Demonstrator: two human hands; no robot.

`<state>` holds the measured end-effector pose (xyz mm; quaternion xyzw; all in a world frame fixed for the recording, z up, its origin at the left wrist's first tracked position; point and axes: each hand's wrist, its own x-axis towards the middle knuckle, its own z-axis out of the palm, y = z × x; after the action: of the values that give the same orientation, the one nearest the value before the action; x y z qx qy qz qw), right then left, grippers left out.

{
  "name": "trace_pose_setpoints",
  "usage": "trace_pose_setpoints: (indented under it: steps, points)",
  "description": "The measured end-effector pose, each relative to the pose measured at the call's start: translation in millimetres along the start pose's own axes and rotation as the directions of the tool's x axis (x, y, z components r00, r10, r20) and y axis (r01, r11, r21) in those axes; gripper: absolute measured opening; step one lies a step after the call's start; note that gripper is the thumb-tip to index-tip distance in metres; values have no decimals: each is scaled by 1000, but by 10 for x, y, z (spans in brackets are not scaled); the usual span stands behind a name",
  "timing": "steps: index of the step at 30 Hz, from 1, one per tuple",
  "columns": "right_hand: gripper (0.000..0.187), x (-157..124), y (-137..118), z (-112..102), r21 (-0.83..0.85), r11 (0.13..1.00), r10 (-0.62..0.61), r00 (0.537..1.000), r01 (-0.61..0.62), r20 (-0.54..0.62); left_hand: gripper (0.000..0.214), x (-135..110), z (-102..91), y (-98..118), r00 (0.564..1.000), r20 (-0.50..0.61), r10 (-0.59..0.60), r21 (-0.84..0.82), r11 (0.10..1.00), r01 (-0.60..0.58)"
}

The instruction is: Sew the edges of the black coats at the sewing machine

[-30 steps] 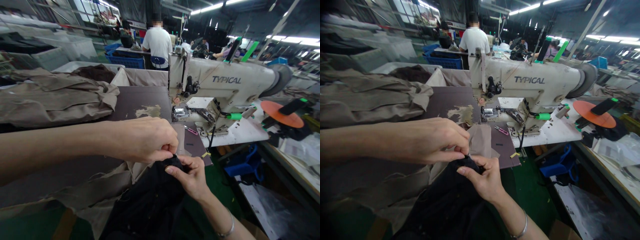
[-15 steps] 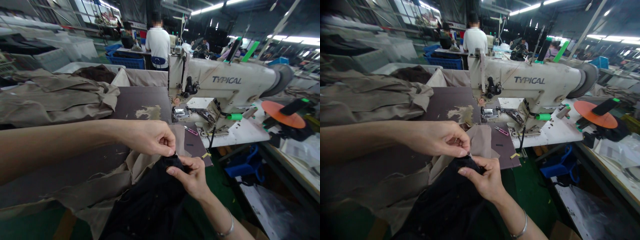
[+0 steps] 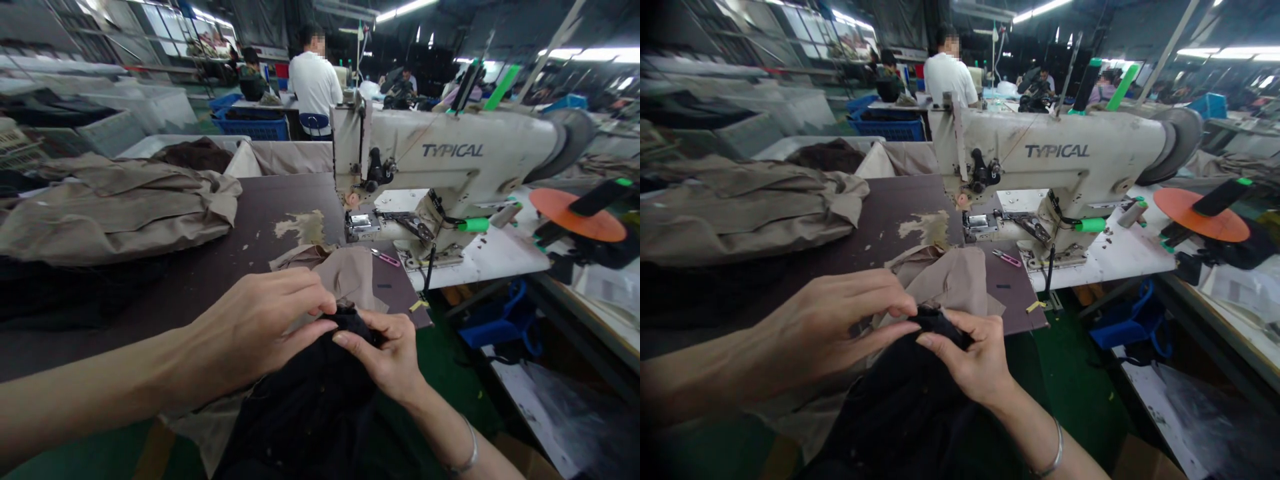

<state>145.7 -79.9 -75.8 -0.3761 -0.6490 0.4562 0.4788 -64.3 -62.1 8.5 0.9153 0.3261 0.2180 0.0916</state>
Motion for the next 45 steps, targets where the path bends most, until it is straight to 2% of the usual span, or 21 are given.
trace_pose_setpoints:
  steps: [3, 9, 11, 14, 18, 22, 25, 31, 34, 39, 42, 45]
  points:
    - [17, -7, -5, 6, 7, 1000, 18, 1000, -18, -3, 10, -60, 62, 10, 999, -47, 21, 57, 998, -18]
    - [19, -4, 26, 20, 32, 997, 67, 998, -66, -8, 22, -159, 173, -18, 968, -159, 194, 131, 976, -174]
    - [20, -2, 33, 21, 40, 996, 78, 997, -78, -6, 23, -168, 216, -17, 963, -204, 177, 108, 981, -158]
    - [17, -2, 39, 17, 41, 997, 65, 998, -65, -2, 15, -142, 246, 18, 964, -264, 19, -3, 1000, -21]
    - [15, -7, 53, 8, 34, 998, 48, 999, -48, 2, 6, -77, 233, 60, 954, -156, -254, -199, 955, 222]
    - [19, -10, 57, 2, 6, 998, 70, 998, -70, 3, 22, -38, 244, 46, 929, 5, -370, -324, 878, 351]
    - [22, -11, 52, 7, -3, 997, 82, 997, -82, -3, 17, -27, 270, 45, 920, 67, -386, -393, 837, 380]
    - [25, 0, 53, 26, 13, 992, 125, 992, -124, -19, 14, -43, 335, 86, 912, 7, -409, -482, 798, 362]
    - [23, 16, 47, 24, 76, 985, 154, 988, -153, -4, 17, -60, 368, 73, 903, -4, -429, -507, 779, 368]
    - [16, 33, 46, 11, 202, 963, 174, 984, -178, 39, 20, -41, 358, 25, 906, 88, -415, -551, 737, 391]
    - [16, 31, 45, 7, 204, 963, 172, 984, -178, 45, 21, -26, 336, 15, 915, 108, -389, -548, 744, 381]
    - [18, 31, 32, 6, 179, 972, 147, 988, -152, 45, 18, -25, 328, 22, 927, 74, -368, -527, 775, 349]
